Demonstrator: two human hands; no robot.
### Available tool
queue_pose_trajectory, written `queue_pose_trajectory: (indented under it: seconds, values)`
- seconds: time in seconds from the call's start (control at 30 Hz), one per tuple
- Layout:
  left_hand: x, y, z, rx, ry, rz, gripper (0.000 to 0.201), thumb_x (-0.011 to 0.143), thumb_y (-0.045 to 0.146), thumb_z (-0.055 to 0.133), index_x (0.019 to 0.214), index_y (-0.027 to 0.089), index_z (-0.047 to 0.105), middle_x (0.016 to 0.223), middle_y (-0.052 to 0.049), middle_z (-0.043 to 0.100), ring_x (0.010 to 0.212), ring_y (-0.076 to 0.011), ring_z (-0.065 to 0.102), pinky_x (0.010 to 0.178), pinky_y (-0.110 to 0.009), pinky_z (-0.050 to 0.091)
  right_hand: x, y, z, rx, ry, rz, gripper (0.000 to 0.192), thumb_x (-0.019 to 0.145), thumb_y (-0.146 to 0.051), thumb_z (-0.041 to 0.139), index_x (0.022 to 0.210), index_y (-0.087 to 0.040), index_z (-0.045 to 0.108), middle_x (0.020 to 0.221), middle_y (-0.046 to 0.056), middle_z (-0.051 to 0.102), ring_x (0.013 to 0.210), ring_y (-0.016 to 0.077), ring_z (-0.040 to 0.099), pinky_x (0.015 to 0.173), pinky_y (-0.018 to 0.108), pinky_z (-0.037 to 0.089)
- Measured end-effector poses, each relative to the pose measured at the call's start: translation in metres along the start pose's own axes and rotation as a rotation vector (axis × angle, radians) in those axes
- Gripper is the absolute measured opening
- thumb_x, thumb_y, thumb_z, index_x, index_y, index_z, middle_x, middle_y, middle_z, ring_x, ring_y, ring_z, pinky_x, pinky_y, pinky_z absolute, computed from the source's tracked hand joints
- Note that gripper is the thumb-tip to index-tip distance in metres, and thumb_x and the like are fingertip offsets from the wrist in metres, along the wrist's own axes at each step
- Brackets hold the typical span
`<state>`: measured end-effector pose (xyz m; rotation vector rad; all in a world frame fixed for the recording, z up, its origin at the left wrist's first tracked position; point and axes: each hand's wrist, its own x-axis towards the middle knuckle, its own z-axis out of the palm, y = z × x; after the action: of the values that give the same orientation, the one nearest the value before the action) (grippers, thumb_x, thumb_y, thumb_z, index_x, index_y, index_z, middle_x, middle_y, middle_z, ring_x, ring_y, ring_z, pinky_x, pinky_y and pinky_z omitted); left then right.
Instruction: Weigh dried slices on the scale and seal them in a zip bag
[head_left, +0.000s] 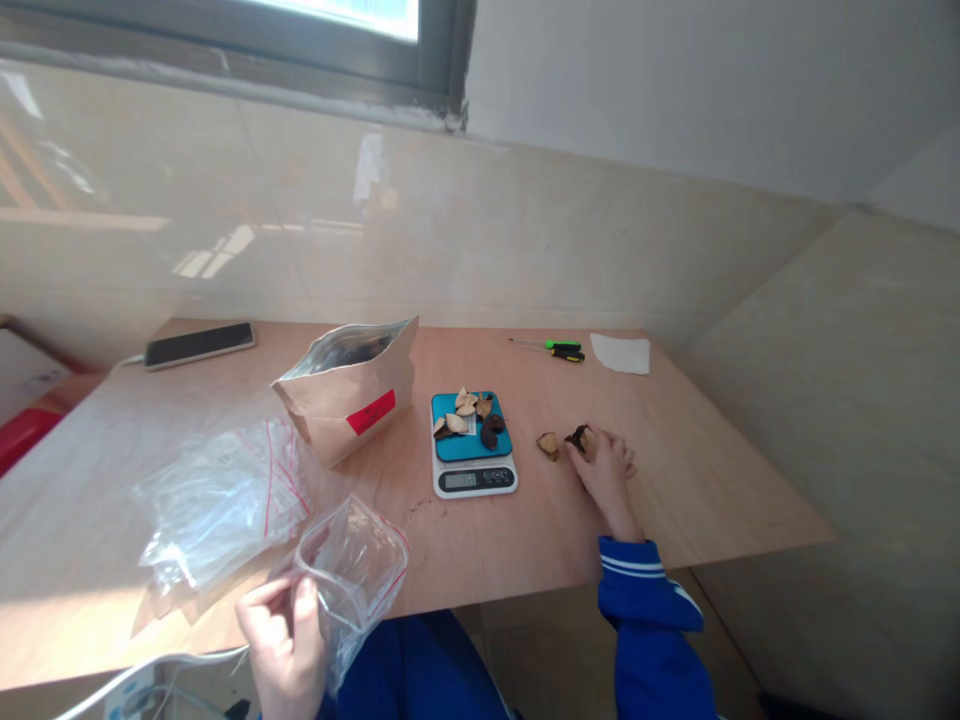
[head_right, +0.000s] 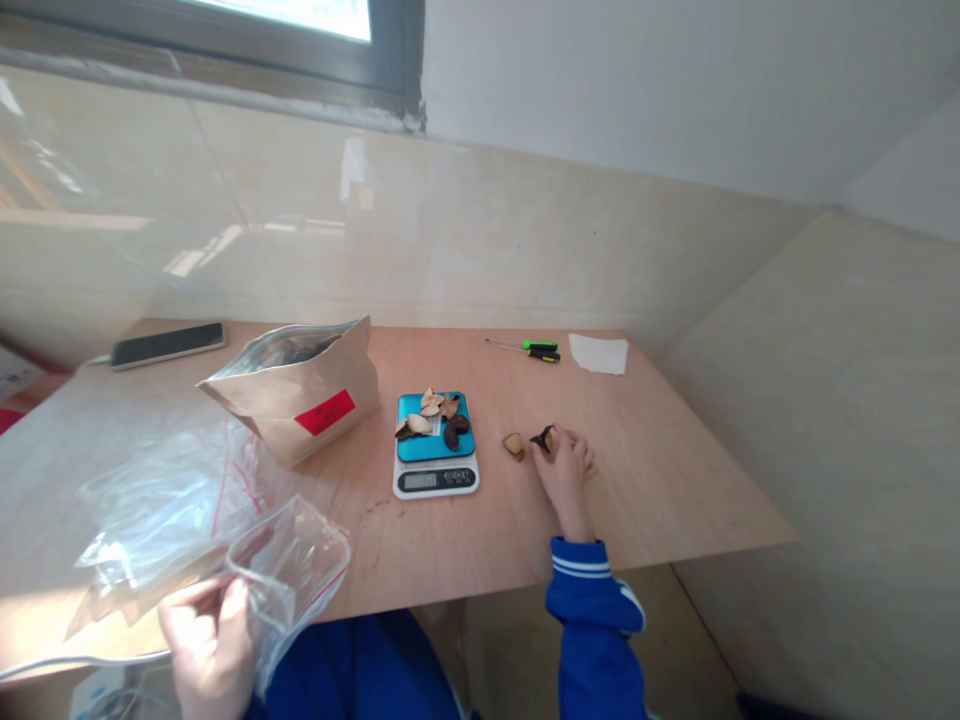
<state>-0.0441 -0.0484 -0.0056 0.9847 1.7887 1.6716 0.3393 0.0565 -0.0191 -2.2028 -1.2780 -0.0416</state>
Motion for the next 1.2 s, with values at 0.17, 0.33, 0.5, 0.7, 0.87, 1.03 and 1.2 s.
queue_pose_trajectory:
  seconds: [0.17,0.33,0.5,0.7,0.87,1.03,1.2]
  values:
    - [-0.002,0.005,0.003,0.002,0.017,-0.031,0.035,0.068,0.047,0.068,0.085,0.024,0.049,0.073,0.001,0.056,0.074,-0.0213,0.062,0.073,-0.038,0.051,-0.018,0.024,0.003,-0.032,0.018,-0.112,0.059,0.084,-0.05,0.049,0.134,-0.017,0.048,0.129,0.021,0.051,0.118,0.0397,0.045,0.092,0.061,0.036]
    - [0.001,0.0,0.002,0.015,0.024,-0.055,0.038,0.067,0.05,0.068,0.086,0.022,0.05,0.075,0.001,0.056,0.078,-0.0217,0.063,0.071,-0.036,0.05,-0.043,0.038,0.007,-0.016,0.138,-0.164,0.057,0.089,-0.05,0.041,0.128,-0.009,0.051,0.122,0.025,0.054,0.114,0.0378,0.049,0.092,0.058,0.04]
    - [0.001,-0.003,-0.001,0.024,0.04,-0.034,0.04,0.068,0.052,0.067,0.087,0.022,0.05,0.08,-0.001,0.058,0.077,-0.0204,0.062,0.069,-0.034,0.048,-0.045,0.042,0.012,-0.025,0.125,-0.223,0.056,0.09,-0.049,0.039,0.124,-0.006,0.053,0.119,0.026,0.058,0.111,0.0358,0.051,0.093,0.054,0.042]
    - [0.0,-0.007,0.0,0.015,0.038,-0.084,0.044,0.066,0.055,0.068,0.087,0.021,0.051,0.08,0.0,0.058,0.078,-0.0207,0.062,0.071,-0.036,0.047,-0.046,0.039,0.012,-0.015,0.14,-0.229,0.054,0.09,-0.048,0.039,0.122,-0.007,0.054,0.119,0.025,0.058,0.11,0.0351,0.052,0.093,0.054,0.041]
    - [0.001,-0.005,0.0,0.01,0.04,-0.071,0.044,0.066,0.055,0.068,0.087,0.021,0.051,0.081,-0.001,0.059,0.079,-0.021,0.063,0.071,-0.036,0.048,-0.047,0.039,0.012,-0.008,0.151,-0.23,0.053,0.09,-0.049,0.04,0.12,-0.008,0.055,0.117,0.024,0.059,0.109,0.0344,0.053,0.093,0.054,0.041]
    - [0.001,-0.001,0.001,0.01,0.032,-0.077,0.045,0.066,0.055,0.068,0.088,0.02,0.051,0.08,0.0,0.059,0.078,-0.0211,0.063,0.071,-0.036,0.048,-0.047,0.038,0.012,-0.009,0.144,-0.217,0.053,0.09,-0.048,0.041,0.121,-0.007,0.053,0.118,0.025,0.058,0.111,0.0352,0.052,0.093,0.055,0.041]
    - [0.001,-0.003,0.001,0.019,0.042,-0.078,0.046,0.065,0.057,0.068,0.088,0.02,0.051,0.081,-0.001,0.058,0.078,-0.0209,0.062,0.071,-0.036,0.047,-0.047,0.038,0.011,-0.021,0.148,-0.21,0.058,0.089,-0.051,0.041,0.123,-0.005,0.052,0.117,0.026,0.058,0.11,0.0362,0.052,0.093,0.055,0.041]
